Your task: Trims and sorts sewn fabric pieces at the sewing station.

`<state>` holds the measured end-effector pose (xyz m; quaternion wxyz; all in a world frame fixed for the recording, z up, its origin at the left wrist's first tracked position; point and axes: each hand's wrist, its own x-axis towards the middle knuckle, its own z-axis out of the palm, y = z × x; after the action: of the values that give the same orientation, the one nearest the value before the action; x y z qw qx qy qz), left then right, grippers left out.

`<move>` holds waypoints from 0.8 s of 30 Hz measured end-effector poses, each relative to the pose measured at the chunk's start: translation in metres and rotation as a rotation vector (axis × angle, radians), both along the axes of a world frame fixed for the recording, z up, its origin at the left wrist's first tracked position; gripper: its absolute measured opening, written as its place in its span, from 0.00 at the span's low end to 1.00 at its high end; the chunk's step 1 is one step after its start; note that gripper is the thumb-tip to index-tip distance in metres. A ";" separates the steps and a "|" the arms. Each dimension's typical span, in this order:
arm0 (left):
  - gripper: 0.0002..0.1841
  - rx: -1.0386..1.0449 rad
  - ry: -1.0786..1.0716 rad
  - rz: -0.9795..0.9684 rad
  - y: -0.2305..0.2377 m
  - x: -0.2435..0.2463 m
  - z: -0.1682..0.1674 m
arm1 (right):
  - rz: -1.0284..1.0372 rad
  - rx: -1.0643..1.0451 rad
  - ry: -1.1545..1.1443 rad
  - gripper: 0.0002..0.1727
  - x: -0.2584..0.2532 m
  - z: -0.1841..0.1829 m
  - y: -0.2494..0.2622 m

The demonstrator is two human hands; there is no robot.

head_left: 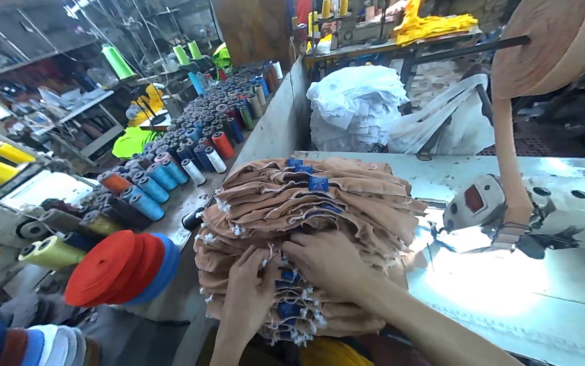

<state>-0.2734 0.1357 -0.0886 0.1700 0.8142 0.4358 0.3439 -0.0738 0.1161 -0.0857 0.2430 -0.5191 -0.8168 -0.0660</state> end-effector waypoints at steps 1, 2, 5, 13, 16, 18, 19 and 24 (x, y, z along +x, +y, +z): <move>0.10 -0.011 -0.001 0.003 -0.002 0.000 0.000 | -0.012 0.009 0.025 0.08 0.003 0.000 0.000; 0.10 -0.002 0.007 0.012 -0.003 -0.001 -0.001 | -0.047 0.034 0.056 0.09 0.009 -0.001 -0.001; 0.10 0.013 0.019 0.007 -0.008 -0.004 -0.004 | -0.163 0.118 0.170 0.13 0.037 -0.002 -0.012; 0.17 0.074 0.103 0.049 -0.010 0.049 -0.011 | -0.216 0.066 0.218 0.18 0.046 -0.027 -0.054; 0.10 0.151 0.069 0.045 -0.006 0.051 -0.015 | -0.230 0.079 0.201 0.17 0.037 -0.027 -0.057; 0.10 0.135 0.019 0.026 -0.008 0.038 -0.013 | -0.248 0.110 0.169 0.16 0.031 -0.027 -0.057; 0.10 0.122 -0.008 0.013 -0.010 0.032 -0.013 | -0.255 0.132 0.150 0.16 0.027 -0.027 -0.055; 0.09 0.087 -0.112 -0.017 -0.021 0.027 -0.024 | -0.216 0.218 0.081 0.10 0.000 -0.034 -0.041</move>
<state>-0.2466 0.1151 -0.1124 0.1615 0.8039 0.4033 0.4063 -0.0738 0.0755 -0.1198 0.3222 -0.5768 -0.7336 -0.1591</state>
